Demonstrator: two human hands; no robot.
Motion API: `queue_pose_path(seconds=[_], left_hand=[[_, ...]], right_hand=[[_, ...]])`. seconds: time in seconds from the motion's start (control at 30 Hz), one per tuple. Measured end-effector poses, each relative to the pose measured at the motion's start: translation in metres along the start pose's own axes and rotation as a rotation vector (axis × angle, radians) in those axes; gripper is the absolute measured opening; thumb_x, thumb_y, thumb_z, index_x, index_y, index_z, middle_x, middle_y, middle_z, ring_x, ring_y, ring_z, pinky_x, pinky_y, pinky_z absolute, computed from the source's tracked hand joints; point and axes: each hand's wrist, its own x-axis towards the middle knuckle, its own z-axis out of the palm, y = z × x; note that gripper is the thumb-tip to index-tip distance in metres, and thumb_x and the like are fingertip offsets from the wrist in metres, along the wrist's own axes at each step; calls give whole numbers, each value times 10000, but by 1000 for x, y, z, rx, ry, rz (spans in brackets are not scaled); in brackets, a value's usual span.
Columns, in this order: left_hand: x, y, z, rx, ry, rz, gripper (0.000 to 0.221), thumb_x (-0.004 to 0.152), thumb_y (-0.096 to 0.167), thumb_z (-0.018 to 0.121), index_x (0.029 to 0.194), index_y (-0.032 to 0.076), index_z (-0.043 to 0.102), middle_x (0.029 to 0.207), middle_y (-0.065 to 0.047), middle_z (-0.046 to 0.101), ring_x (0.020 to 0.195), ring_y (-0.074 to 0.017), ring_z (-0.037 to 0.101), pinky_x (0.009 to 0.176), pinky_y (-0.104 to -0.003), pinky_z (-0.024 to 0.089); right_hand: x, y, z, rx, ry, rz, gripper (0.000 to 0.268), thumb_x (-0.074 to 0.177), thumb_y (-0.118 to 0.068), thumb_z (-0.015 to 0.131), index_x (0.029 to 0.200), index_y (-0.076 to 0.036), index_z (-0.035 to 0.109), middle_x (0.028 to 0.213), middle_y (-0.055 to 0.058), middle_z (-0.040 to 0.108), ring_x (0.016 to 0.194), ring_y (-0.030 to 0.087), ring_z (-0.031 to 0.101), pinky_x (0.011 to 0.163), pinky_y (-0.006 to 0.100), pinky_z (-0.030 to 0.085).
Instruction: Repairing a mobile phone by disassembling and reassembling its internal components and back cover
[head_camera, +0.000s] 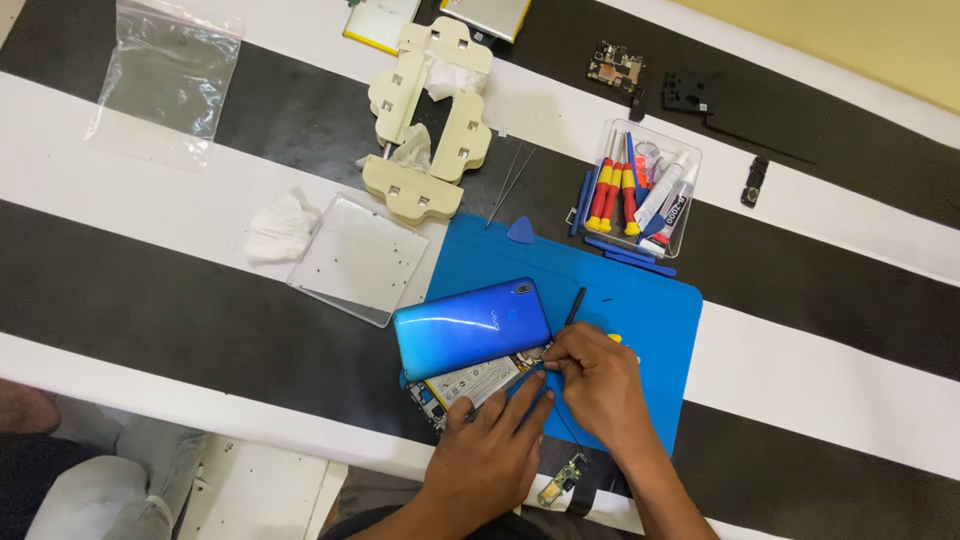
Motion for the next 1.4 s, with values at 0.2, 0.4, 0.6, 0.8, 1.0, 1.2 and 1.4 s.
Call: queue_pose_path(seconds=[0.2,0.4,0.6,0.8,1.0,1.2,1.4], left_hand=[[-1,-1,0,-15,-13,7,461,906,322,649,1343,180,684,1454,-40,619,1067,-211,616,862,-447,376],[0,2,-6,-2,-21,16,474,900,331,641,1351,186,670,1447,-28,616,1064,-216,612,849,-463,394],[5,-2,-38,-353,8,22,404,923,212,623,1318,142,664,1423,-43,631,1045,-232,647,816,-463,343],[-13,-47,-59,-314,97,-210,511,882,244,662,1381,152,596,1437,-113,610,1195,-295,644,908,-482,479],[-51,-62,-53,-152,-166,-506,780,844,470,678,1512,159,423,1545,-103,411,1308,-374,451,956,-561,415],[-59,-61,-41,-177,-262,-534,795,860,499,670,1537,171,410,1557,-73,409,1309,-349,429,916,-559,420],[-57,-62,-39,-180,-250,-532,800,851,475,690,1542,184,410,1528,-74,428,1274,-348,445,902,-553,416]], right_hand=[[-1,2,5,11,9,51,250,800,158,602,761,-75,680,773,35,689,738,186,704,624,298,592],[-2,-2,-3,8,-45,56,222,800,118,637,774,-98,683,791,21,695,758,180,694,669,308,563],[-19,-9,-60,10,58,60,182,873,51,682,864,-109,767,934,54,727,914,199,697,824,308,546],[-53,50,-105,-271,228,148,125,923,50,665,958,-61,709,1009,93,683,968,249,648,878,350,514],[-66,58,-97,-385,129,9,240,954,-27,642,1171,-77,731,1187,97,701,1151,302,624,1055,455,471],[-106,-5,-82,-250,64,-29,207,915,-132,683,1111,-106,747,1164,66,727,1083,232,676,990,371,550],[-122,-15,-59,-170,11,56,255,866,-179,748,1111,-109,751,1118,52,724,983,208,693,905,346,596]])
